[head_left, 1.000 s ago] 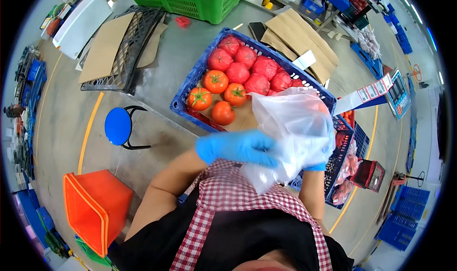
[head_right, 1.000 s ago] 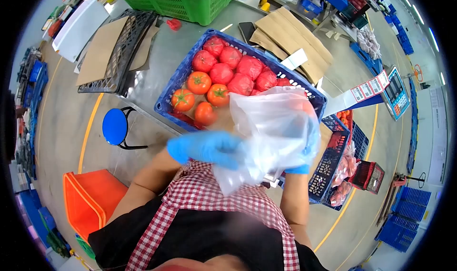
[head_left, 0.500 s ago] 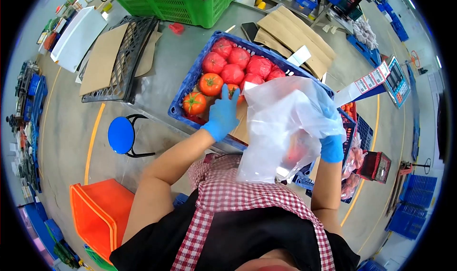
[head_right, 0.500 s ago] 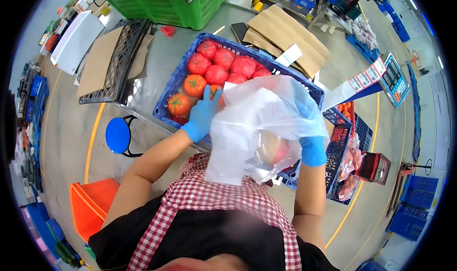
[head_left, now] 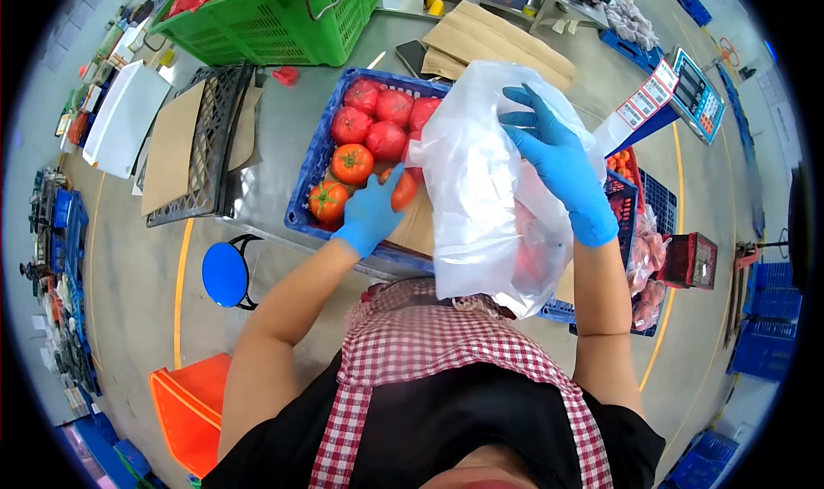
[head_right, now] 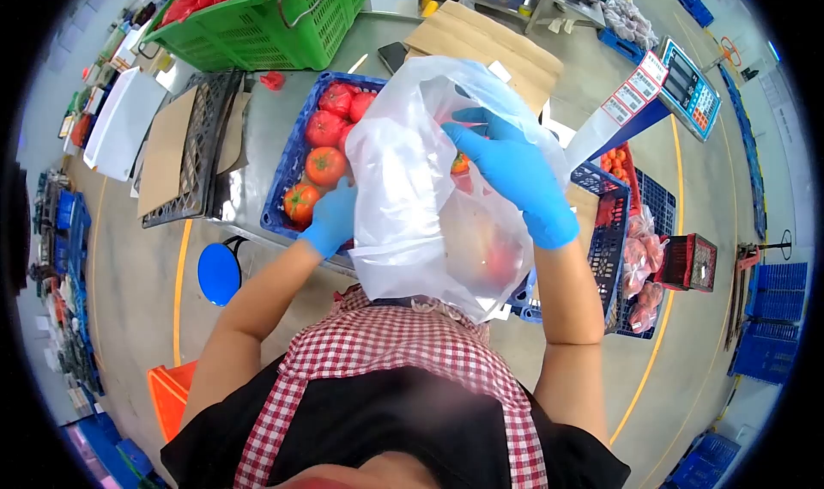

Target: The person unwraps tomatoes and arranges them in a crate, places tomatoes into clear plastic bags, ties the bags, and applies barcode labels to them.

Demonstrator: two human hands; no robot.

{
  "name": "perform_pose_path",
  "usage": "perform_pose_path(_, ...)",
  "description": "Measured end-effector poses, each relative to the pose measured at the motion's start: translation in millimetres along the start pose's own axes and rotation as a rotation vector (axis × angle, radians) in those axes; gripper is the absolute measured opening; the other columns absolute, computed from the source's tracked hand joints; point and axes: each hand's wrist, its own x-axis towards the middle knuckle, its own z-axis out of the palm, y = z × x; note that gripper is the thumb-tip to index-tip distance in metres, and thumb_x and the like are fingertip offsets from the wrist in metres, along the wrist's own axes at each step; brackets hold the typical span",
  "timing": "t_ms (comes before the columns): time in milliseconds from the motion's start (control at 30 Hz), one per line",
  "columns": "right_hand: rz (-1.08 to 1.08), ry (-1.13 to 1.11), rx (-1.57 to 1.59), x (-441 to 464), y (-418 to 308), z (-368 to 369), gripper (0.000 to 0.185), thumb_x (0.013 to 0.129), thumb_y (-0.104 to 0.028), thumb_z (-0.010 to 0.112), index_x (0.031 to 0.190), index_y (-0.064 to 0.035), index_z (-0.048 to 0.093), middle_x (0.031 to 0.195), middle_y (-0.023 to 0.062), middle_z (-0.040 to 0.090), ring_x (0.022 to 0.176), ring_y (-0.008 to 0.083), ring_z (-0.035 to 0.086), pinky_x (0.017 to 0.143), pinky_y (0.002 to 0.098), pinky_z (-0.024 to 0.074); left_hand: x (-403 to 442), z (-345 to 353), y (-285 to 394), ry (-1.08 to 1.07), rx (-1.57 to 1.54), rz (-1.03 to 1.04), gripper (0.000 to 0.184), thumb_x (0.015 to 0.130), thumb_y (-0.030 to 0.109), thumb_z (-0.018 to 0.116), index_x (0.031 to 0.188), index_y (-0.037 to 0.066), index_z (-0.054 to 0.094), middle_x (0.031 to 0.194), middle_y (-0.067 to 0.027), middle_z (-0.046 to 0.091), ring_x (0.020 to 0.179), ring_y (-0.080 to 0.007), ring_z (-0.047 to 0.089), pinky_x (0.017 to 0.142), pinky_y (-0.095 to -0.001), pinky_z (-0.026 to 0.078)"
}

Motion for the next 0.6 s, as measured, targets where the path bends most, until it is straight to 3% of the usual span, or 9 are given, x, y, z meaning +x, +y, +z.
perform_pose_path(100,-0.013,-0.012,0.002,-1,-1,5,0.046,0.086,-0.008,0.055,0.129,-0.0005,0.041,0.124,0.0084,0.049,0.102,0.0168,0.054,0.083,0.0268,0.0447,6,11,14,0.035,0.004,-0.135,0.071,0.076,0.025,0.061,0.139,0.026,0.030,0.111,-0.0216,0.049,0.076,-0.0382,0.061,0.062,-0.0437,0.052)
perform_pose_path(133,-0.016,-0.019,0.002,-1,-2,4,0.044,0.086,-0.009,0.055,0.128,-0.0003,0.042,0.122,0.0079,0.050,0.100,0.0164,0.054,0.083,0.0265,0.0448,7,8,18,-0.045,0.046,-0.188,0.072,0.075,0.026,0.061,0.139,0.026,0.030,0.110,-0.0194,0.050,0.078,-0.0371,0.061,0.065,-0.0427,0.052)
perform_pose_path(233,-0.005,-0.024,0.015,-3,-1,-3,0.034,0.085,-0.010,0.056,0.117,0.0012,0.050,0.109,0.0059,0.056,0.093,0.0134,0.055,0.079,0.0247,0.0443,12,-5,-11,-0.042,-0.114,-0.010,0.071,0.075,0.022,0.062,0.139,0.028,0.030,0.111,-0.0170,0.051,0.086,-0.0356,0.061,0.072,-0.0396,0.052)
perform_pose_path(267,-0.001,-0.030,0.021,-4,-2,-5,0.030,0.085,-0.011,0.056,0.112,0.0018,0.053,0.104,0.0052,0.058,0.090,0.0121,0.056,0.078,0.0239,0.0439,21,-3,-30,-0.118,-0.283,0.046,0.071,0.076,0.020,0.063,0.139,0.024,0.031,0.119,-0.0144,0.051,0.095,-0.0317,0.060,0.082,-0.0368,0.050)
perform_pose_path(367,0.073,0.037,-0.106,-15,-23,-5,0.022,0.084,-0.013,0.057,0.098,0.0034,0.059,0.088,0.0040,0.060,0.082,0.0097,0.054,0.074,0.0222,0.0431,19,-18,-40,-0.332,-1.229,0.083,0.074,0.076,0.024,0.066,0.139,0.016,0.030,0.126,-0.0146,0.050,0.102,-0.0303,0.058,0.090,-0.0364,0.046)
perform_pose_path(400,0.047,0.060,-0.111,-16,-24,-3,0.021,0.083,-0.015,0.057,0.090,0.0044,0.060,0.081,0.0039,0.059,0.076,0.0090,0.053,0.071,0.0218,0.0425,8,-32,-33,-0.387,-1.498,0.020,0.072,0.078,0.027,0.065,0.137,0.008,0.030,0.127,-0.0166,0.049,0.097,-0.0300,0.060,0.085,-0.0383,0.050)
perform_pose_path(500,0.074,0.004,-0.049,-13,-16,-7,0.022,0.082,-0.016,0.063,0.096,0.0011,0.063,0.084,0.0052,0.064,0.075,0.0105,0.058,0.068,0.0235,0.0473,-31,-78,-28,-0.488,-1.988,-0.211,0.063,0.079,0.027,0.063,0.130,0.001,0.037,0.114,-0.0206,0.055,0.092,-0.0348,0.061,0.075,-0.0426,0.053)
perform_pose_path(533,0.061,0.008,-0.061,-13,-15,-8,0.025,0.081,-0.018,0.066,0.097,0.0011,0.063,0.083,0.0052,0.064,0.072,0.0103,0.058,0.066,0.0233,0.0472,-36,-81,-23,-0.466,-2.163,-0.147,0.065,0.080,0.032,0.060,0.129,-0.002,0.035,0.108,-0.0221,0.056,0.079,-0.0346,0.063,0.062,-0.0432,0.056)
perform_pose_path(600,0.043,-0.007,-0.111,-14,-30,-1,0.024,0.079,-0.013,0.062,0.098,0.0024,0.061,0.084,0.0049,0.062,0.074,0.0105,0.057,0.068,0.0242,0.0462,-43,-101,-16,-0.475,-2.272,0.078,0.066,0.080,0.034,0.059,0.129,-0.004,0.035,0.110,-0.0225,0.054,0.077,-0.0330,0.062,0.059,-0.0406,0.056)
